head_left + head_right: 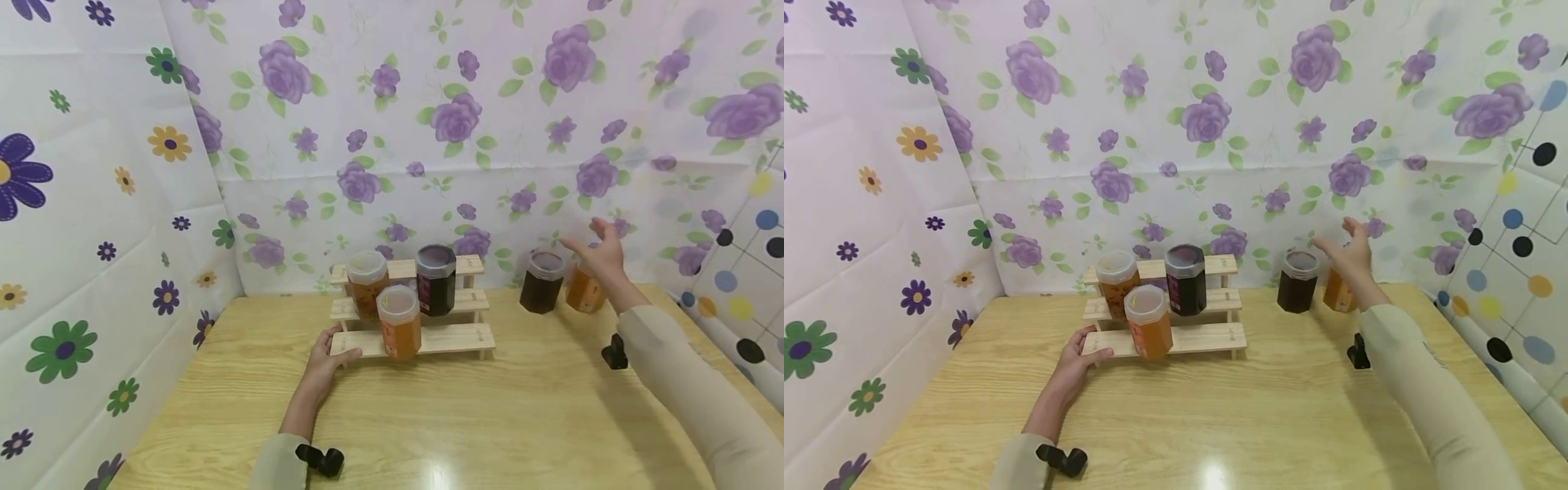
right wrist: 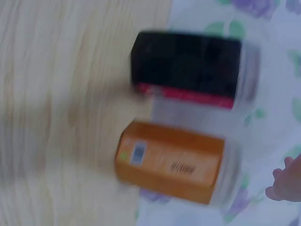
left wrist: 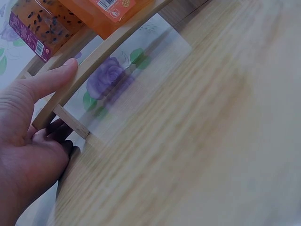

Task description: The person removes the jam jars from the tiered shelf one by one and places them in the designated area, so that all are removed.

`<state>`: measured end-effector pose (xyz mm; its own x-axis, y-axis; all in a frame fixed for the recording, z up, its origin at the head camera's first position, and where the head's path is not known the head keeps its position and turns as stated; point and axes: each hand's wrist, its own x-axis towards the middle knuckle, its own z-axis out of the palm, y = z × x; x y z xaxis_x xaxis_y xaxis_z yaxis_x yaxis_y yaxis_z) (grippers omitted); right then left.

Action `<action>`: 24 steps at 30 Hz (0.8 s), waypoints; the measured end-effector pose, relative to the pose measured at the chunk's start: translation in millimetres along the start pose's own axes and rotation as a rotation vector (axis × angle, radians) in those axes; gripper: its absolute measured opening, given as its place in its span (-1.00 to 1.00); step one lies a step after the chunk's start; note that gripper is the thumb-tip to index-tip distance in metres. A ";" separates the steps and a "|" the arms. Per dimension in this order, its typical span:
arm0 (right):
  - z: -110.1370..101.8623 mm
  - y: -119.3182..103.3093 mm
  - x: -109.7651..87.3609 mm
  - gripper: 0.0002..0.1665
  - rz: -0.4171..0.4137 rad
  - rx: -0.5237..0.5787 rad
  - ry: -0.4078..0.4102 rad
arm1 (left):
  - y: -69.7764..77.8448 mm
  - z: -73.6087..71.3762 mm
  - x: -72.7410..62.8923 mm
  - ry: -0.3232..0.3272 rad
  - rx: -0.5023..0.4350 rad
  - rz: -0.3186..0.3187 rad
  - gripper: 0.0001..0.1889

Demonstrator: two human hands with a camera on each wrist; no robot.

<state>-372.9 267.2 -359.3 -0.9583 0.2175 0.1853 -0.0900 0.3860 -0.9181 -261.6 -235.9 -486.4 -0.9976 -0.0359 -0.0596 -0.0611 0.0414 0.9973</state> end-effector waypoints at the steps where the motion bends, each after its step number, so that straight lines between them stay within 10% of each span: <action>1: 4.3 -5.1 -1.8 0.10 -0.019 0.001 -0.015 | 0.3 -0.2 0.6 -0.001 -0.007 0.002 -0.22; 14: 83.2 -50.9 -41.0 0.10 -0.115 0.087 -0.417 | -0.5 -0.5 -0.9 0.007 0.019 0.003 -0.21; 24: 131.1 -65.9 -67.2 0.00 -0.182 0.146 -0.559 | -0.5 0.3 1.5 0.008 -0.002 0.003 -0.21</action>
<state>-338.2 109.6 -357.2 -0.9175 -0.3604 0.1683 -0.2646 0.2373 -0.9347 -263.1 -235.7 -486.9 -0.9974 -0.0440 -0.0564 -0.0581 0.0399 0.9975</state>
